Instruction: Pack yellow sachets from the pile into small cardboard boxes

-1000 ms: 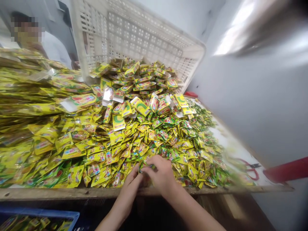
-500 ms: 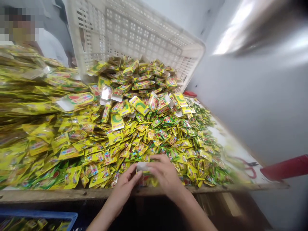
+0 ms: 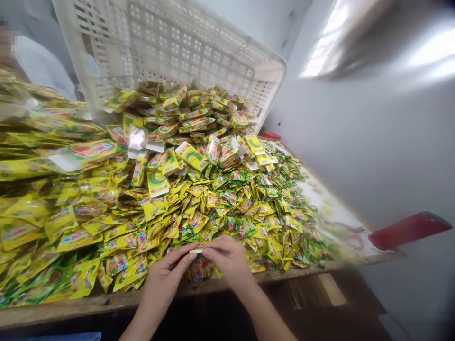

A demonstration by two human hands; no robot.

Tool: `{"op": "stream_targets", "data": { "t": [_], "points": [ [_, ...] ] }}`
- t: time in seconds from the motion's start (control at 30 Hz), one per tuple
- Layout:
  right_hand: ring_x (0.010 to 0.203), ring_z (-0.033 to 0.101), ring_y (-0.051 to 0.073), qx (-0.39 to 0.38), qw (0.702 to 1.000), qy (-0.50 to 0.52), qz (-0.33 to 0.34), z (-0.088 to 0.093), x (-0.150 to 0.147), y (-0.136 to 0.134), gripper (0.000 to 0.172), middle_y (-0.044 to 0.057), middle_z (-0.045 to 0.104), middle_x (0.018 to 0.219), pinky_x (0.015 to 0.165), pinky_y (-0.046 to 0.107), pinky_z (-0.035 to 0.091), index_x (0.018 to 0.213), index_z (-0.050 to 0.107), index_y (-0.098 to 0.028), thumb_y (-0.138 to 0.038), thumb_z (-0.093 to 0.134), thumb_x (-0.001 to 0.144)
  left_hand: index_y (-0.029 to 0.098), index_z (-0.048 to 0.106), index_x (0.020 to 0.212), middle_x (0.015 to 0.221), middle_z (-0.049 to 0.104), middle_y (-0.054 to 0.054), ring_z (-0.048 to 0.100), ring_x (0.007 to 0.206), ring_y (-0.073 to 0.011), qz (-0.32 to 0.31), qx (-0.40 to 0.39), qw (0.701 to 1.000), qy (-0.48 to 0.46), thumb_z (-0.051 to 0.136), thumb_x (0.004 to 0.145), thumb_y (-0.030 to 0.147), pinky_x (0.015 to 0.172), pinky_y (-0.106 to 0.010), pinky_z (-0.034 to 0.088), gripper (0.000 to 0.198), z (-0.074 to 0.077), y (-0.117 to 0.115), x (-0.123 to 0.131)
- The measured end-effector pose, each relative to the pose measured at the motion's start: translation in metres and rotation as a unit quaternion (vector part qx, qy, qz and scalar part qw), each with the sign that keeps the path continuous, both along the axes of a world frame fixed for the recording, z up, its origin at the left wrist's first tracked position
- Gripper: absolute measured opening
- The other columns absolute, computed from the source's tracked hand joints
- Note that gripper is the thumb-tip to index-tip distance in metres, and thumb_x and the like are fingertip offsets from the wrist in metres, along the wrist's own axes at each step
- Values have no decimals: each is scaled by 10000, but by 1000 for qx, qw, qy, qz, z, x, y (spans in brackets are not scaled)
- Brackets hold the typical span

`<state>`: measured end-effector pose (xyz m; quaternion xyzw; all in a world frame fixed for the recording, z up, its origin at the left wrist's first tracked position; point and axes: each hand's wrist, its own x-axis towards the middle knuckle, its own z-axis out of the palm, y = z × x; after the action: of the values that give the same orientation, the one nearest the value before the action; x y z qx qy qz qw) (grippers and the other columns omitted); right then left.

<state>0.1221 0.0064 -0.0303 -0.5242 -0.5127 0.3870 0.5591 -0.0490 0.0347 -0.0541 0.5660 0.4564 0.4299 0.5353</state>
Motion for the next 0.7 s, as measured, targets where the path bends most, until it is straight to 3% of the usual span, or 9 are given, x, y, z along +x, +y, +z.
{"op": "stream_targets", "data": {
  "t": [0.13,0.3,0.43,0.6,0.7],
  "points": [
    [601,595,134,13,999,-26,-34,-7,-1,0,94,11,659,724,559,235,488,815,775,-213,-216,782,721,247,702,1132,1102,737,-55,681,1012,-235,0,45,999,16,692,802,379,914,-341,544,356,1,1,4],
    [718,657,158,90,994,-59,-7,-6,1,-3,155,31,701,793,652,244,522,810,775,-207,-115,805,690,255,762,944,986,747,-46,688,953,-217,-28,197,977,71,685,826,296,864,-316,559,146,-3,4,-3],
    [837,660,165,139,985,-106,0,-11,3,-16,169,46,690,894,770,267,528,899,763,-220,-101,725,785,286,732,1062,1053,742,-42,686,998,-213,-51,279,953,107,691,827,223,883,-317,562,247,-13,0,-12],
    [969,614,167,159,959,-231,38,-9,12,-35,237,67,617,1126,865,293,498,1060,709,-254,-134,593,892,288,720,1071,1114,726,-49,686,1019,-203,-87,346,927,117,653,849,151,890,-313,566,269,-21,-6,-8],
    [985,582,188,143,946,-290,-24,6,32,-18,184,62,619,1059,878,316,477,1017,696,-236,-147,611,880,276,702,1114,1099,731,-60,679,1034,-224,-78,320,935,135,670,839,208,919,-345,557,285,-19,-7,-2]
  ]
}}
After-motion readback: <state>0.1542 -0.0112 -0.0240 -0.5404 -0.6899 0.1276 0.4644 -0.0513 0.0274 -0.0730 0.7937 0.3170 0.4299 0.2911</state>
